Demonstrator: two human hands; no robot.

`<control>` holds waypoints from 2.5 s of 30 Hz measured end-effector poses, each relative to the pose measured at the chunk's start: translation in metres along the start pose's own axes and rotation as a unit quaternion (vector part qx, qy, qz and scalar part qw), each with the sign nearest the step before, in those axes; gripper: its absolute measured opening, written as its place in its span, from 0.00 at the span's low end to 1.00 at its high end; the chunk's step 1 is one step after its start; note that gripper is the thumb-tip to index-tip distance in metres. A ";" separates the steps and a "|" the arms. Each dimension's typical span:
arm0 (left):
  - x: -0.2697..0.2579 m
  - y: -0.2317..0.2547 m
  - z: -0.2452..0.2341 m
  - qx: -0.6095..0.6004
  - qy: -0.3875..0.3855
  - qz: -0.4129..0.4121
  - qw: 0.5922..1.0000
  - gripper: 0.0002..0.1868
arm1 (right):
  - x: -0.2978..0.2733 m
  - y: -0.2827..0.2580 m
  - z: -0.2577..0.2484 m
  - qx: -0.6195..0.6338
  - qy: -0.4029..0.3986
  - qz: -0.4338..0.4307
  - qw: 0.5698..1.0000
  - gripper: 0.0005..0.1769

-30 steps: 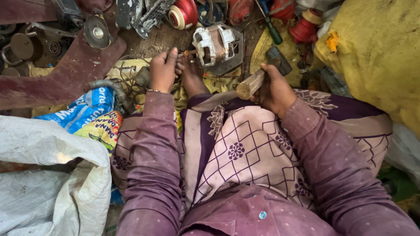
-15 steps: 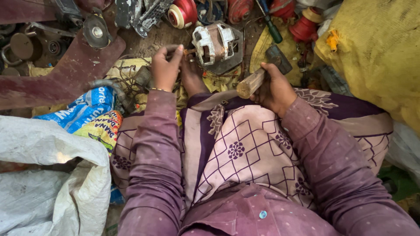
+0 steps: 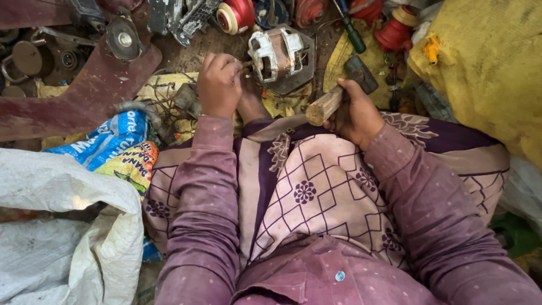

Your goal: The person sits on the floor and uses a hammer and a screwdriver to work on a metal part. They repeatedly strike the part with the hammer and use the screwdriver to pry or adjust components within the part.

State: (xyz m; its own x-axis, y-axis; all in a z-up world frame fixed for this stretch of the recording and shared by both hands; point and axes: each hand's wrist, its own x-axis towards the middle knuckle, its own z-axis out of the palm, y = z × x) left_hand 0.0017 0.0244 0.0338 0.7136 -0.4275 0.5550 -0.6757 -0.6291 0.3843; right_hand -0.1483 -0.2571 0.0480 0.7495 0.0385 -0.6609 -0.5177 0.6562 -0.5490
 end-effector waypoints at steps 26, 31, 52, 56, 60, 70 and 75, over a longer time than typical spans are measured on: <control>-0.015 -0.019 0.017 -0.162 -0.023 -0.161 0.973 0.10 | 0.005 0.003 -0.009 0.003 -0.022 0.001 1.000 0.23; -0.011 -0.033 0.021 -0.336 0.063 -0.289 0.894 0.10 | 0.006 0.004 -0.009 0.000 -0.008 0.003 1.000 0.23; 0.005 0.020 0.040 -0.056 -0.109 0.021 0.992 0.66 | 0.010 0.005 -0.010 0.004 -0.004 0.010 1.000 0.25; 0.010 0.022 0.048 -0.037 -0.114 0.008 0.993 0.62 | 0.012 0.009 -0.012 0.006 -0.022 0.006 1.000 0.22; 0.012 0.024 0.042 -0.054 -0.102 0.020 0.993 0.59 | 0.012 0.010 -0.011 0.008 -0.021 0.009 1.000 0.24; -0.004 0.045 -0.008 -0.192 -0.080 -0.068 0.976 0.37 | 0.008 0.004 -0.007 0.000 -0.014 0.018 1.000 0.27; -0.020 0.060 0.000 -0.178 -0.056 -0.026 0.982 0.34 | 0.005 0.002 -0.004 0.012 -0.017 0.015 1.000 0.27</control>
State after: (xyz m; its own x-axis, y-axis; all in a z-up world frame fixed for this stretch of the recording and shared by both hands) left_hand -0.0531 -0.0049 0.0456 0.7514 -0.4819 0.4507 -0.6452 -0.3938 0.6546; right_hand -0.1468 -0.2582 0.0415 0.7477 0.0840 -0.6588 -0.5309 0.6715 -0.5170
